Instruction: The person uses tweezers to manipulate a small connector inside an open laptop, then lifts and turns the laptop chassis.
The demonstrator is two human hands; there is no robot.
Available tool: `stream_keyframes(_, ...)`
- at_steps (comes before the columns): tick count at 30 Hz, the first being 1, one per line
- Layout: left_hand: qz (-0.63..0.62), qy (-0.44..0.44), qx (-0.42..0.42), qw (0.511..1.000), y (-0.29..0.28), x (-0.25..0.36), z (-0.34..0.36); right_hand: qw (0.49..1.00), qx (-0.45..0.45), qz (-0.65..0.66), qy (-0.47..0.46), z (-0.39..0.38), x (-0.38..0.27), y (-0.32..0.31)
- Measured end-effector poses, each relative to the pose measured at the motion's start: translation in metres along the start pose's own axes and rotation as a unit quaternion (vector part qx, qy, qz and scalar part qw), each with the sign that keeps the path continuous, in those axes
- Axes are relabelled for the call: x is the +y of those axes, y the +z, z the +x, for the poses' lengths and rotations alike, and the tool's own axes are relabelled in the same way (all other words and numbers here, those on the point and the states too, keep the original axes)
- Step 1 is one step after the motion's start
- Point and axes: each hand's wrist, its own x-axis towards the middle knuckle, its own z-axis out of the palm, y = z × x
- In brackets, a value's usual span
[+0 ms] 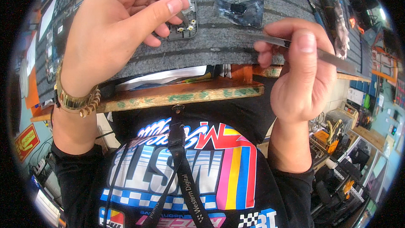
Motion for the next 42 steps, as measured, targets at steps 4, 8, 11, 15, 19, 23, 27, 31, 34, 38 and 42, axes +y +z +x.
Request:
stream_keyframes(4, -0.02, -0.024, -0.03, 0.999, -0.007, 0.0, 0.004, 0.997, -0.069, -0.045, 0.012, -0.005, -0.003, 0.008)
stream_keyframes(8, -0.031, -0.031, -0.031, 0.999, -0.005, 0.001, 0.004, 0.993, -0.106, -0.051, -0.027, -0.003, 0.005, 0.019)
stream_keyframes(11, 0.005, -0.022, -0.004, 1.0, 0.001, 0.001, 0.001, 0.993, -0.101, -0.035, -0.047, -0.002, 0.012, 0.024)
stream_keyframes(15, -0.009, -0.021, -0.018, 1.0, 0.001, -0.002, 0.002, 0.992, -0.104, -0.048, -0.06, -0.001, 0.013, 0.026)
stream_keyframes(19, -0.077, -0.031, -0.047, 0.995, -0.003, -0.007, 0.007, 0.992, -0.093, -0.063, -0.063, -0.003, 0.013, 0.029)
stream_keyframes(23, -0.101, -0.037, -0.059, 0.992, -0.007, -0.01, 0.008, 0.992, -0.086, -0.066, -0.068, -0.004, 0.014, 0.031)
stream_keyframes(27, -0.126, -0.047, -0.044, 0.99, -0.005, -0.011, 0.007, 0.991, -0.092, -0.059, -0.075, -0.004, 0.016, 0.03)
stream_keyframes(31, -0.076, -0.031, -0.011, 0.997, 0.001, -0.008, 0.003, 0.99, -0.1, -0.053, -0.083, -0.003, 0.018, 0.029)
stream_keyframes(34, -0.023, -0.027, 0.023, 0.999, 0.01, -0.006, 0.001, 0.991, -0.101, -0.039, -0.082, -0.003, 0.021, 0.028)
stream_keyframes(38, -0.009, -0.038, 0.06, 0.997, 0.018, -0.003, -0.004, 0.993, -0.092, -0.033, -0.074, -0.004, 0.022, 0.029)
stream_keyframes(42, -0.031, -0.043, 0.054, 0.997, 0.011, -0.002, 0.0, 0.993, -0.09, -0.024, -0.075, -0.004, 0.023, 0.029)
